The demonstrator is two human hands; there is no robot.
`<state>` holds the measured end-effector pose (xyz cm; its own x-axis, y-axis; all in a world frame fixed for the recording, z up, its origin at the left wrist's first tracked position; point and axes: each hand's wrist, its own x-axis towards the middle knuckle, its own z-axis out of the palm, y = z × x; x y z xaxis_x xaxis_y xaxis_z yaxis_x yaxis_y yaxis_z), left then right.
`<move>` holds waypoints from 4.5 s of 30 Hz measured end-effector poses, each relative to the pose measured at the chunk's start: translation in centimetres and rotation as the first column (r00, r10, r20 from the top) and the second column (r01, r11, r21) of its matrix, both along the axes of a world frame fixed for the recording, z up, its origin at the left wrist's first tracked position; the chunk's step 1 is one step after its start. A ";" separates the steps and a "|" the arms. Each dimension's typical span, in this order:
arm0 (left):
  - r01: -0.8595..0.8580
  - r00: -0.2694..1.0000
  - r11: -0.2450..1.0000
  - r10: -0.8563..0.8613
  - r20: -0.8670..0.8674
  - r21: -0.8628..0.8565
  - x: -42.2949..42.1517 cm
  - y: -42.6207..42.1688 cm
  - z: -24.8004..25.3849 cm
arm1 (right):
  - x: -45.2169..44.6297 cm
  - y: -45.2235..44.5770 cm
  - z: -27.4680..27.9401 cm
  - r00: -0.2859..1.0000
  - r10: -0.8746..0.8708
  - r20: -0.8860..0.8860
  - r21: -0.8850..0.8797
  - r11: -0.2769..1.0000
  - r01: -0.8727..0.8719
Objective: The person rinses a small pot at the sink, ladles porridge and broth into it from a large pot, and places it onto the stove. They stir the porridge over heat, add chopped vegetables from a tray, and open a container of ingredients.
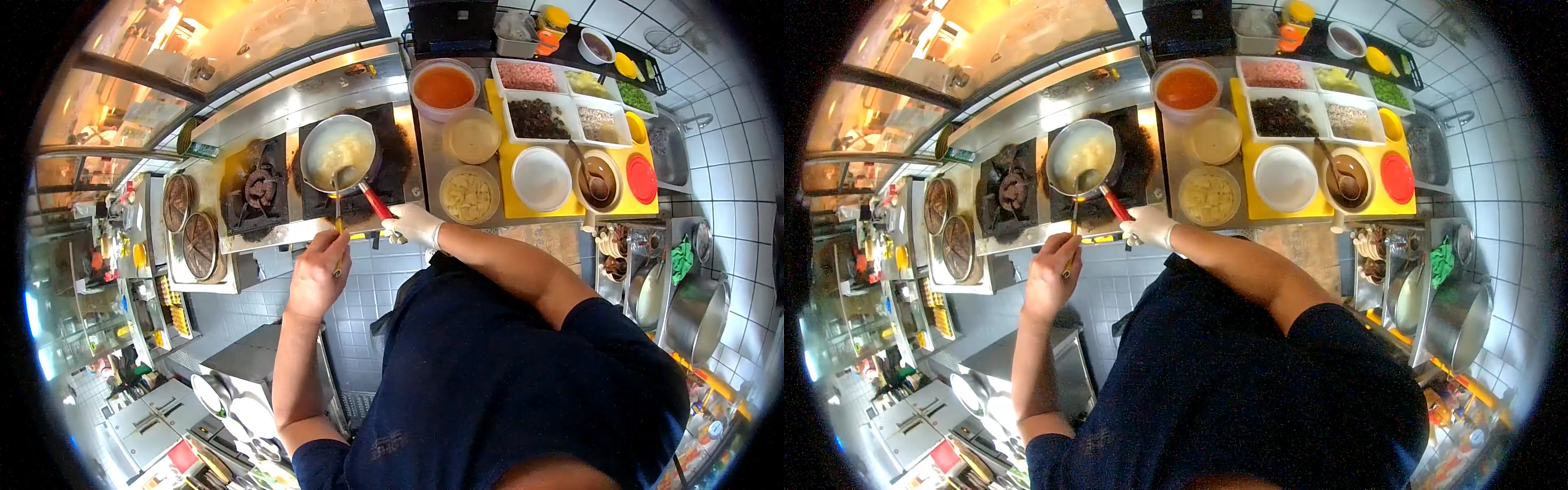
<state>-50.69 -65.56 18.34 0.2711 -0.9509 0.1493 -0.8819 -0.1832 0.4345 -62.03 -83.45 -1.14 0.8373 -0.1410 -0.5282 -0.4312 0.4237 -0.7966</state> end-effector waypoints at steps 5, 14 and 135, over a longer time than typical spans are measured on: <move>0.048 0.997 0.999 -0.049 0.060 0.019 0.8 -0.4 -4.8 | 0.1 0.2 0.2 1.000 0.015 -0.027 -0.131 0.991 -0.018; -0.016 0.977 0.999 0.009 0.215 0.031 3.5 -2.6 -10.9 | -0.1 0.2 0.3 0.998 -0.019 -0.058 -0.061 0.998 0.016; -0.054 0.981 0.994 0.071 0.178 -0.096 0.8 3.4 -13.7 | -17.6 -3.0 9.0 0.939 -0.196 0.284 -0.916 0.235 0.326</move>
<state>-49.91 -62.12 4.64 0.2903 -0.9131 0.2862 -0.9354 -0.2077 0.2861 -79.59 -86.48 7.87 0.6802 -0.7003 0.2164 -0.3566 -0.5741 -0.7371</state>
